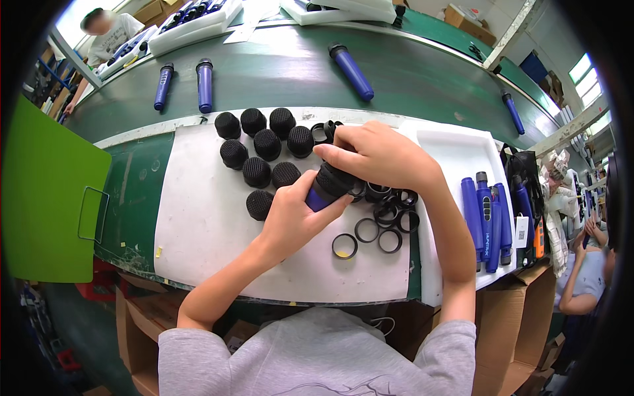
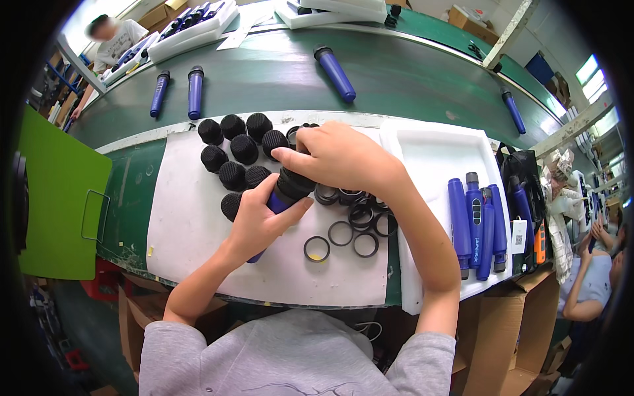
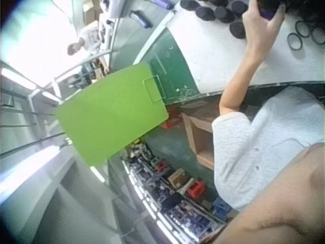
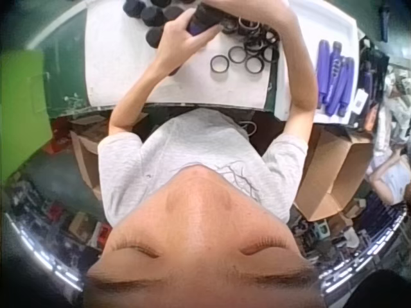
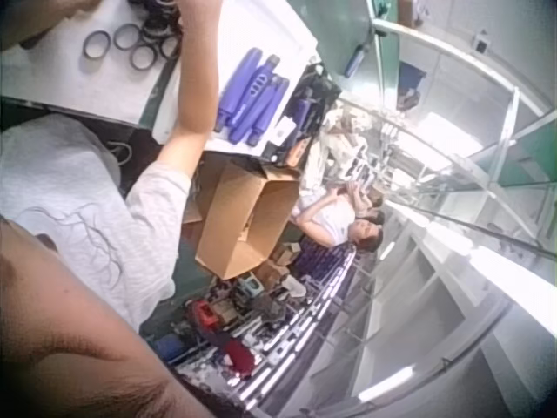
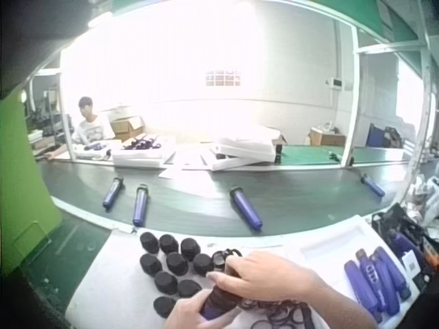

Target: The person assembles handheld microphones by screwing black mesh heads onto blue cylindrical bodies and then attaching black rings. The person handles the components one at a time, repeatedly picking up a body, threading a head, and securing a ring before placing the assembled unit on the table.

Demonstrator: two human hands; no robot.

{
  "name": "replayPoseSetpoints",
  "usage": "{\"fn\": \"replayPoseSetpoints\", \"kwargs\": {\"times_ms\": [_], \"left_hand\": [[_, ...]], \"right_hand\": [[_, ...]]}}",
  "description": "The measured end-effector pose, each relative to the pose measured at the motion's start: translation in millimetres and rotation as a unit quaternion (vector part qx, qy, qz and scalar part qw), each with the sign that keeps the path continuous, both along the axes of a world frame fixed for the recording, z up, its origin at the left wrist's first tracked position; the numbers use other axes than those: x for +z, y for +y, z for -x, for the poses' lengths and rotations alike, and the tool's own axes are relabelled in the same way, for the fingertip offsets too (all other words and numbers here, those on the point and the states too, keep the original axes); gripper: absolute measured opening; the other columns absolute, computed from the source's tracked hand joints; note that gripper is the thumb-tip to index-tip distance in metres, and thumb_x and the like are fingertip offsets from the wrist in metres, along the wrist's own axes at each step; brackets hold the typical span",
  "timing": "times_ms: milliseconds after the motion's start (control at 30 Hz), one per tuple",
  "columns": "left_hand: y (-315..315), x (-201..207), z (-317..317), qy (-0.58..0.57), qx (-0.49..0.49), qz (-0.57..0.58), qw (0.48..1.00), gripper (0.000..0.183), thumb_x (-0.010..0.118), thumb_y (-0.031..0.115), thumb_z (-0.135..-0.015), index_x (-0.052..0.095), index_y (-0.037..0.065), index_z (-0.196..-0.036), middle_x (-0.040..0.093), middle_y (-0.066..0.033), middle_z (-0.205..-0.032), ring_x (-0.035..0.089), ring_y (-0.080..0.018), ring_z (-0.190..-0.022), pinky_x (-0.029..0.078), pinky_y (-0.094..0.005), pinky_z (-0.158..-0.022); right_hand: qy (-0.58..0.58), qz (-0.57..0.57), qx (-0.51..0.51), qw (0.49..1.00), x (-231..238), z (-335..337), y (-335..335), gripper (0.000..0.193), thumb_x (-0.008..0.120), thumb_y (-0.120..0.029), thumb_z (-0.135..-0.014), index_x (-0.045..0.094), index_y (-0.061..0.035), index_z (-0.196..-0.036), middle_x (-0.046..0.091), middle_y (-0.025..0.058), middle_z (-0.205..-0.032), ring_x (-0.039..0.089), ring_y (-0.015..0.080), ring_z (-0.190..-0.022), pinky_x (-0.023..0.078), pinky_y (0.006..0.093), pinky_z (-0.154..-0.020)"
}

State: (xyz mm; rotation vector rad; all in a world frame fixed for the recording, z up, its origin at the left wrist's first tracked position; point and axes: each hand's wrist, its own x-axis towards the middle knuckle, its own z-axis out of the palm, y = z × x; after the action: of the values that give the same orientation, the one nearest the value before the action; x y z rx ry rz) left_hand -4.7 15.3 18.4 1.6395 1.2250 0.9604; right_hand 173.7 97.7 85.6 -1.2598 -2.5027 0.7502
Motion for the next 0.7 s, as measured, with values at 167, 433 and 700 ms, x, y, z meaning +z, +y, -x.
{"fn": "replayPoseSetpoints", "kwargs": {"times_ms": [167, 433, 700], "left_hand": [[4, 1, 3, 0.008, 0.011, -0.054, 0.998, 0.037, 0.079, 0.028, -0.085, 0.060, -0.001, -0.097, 0.066, -0.0088, -0.070, 0.065, -0.0168, -0.059, 0.050, -0.0313, -0.056], [8, 0, 6, 0.004, 0.011, -0.054, 0.998, 0.038, 0.079, 0.029, -0.085, 0.060, -0.002, -0.097, 0.066, -0.0101, -0.070, 0.065, -0.0184, -0.059, 0.050, -0.0319, -0.056], [7, -1, 5, 0.011, 0.017, -0.063, 0.998, 0.040, 0.080, 0.031, -0.085, 0.060, -0.002, -0.097, 0.066, -0.0116, -0.071, 0.066, -0.0207, -0.061, 0.052, -0.0329, -0.057]], "right_hand": [[0.071, 0.022, 0.010, 0.997, 10, -1, -1, 0.042, 0.067, -0.041, -0.095, 0.063, 0.0004, -0.099, 0.066, 0.0113, -0.077, 0.062, 0.0212, -0.070, 0.048, 0.0351, -0.065], [0.112, -0.006, 0.090, 0.990, 10, -14, 7, 0.031, 0.070, -0.029, -0.095, 0.065, -0.0010, -0.107, 0.068, 0.0092, -0.084, 0.064, 0.0186, -0.077, 0.051, 0.0326, -0.070], [0.107, -0.034, 0.094, 0.989, 3, -10, 5, 0.035, 0.069, -0.034, -0.095, 0.063, -0.0005, -0.103, 0.064, 0.0104, -0.079, 0.062, 0.0213, -0.073, 0.049, 0.0346, -0.067]]}}
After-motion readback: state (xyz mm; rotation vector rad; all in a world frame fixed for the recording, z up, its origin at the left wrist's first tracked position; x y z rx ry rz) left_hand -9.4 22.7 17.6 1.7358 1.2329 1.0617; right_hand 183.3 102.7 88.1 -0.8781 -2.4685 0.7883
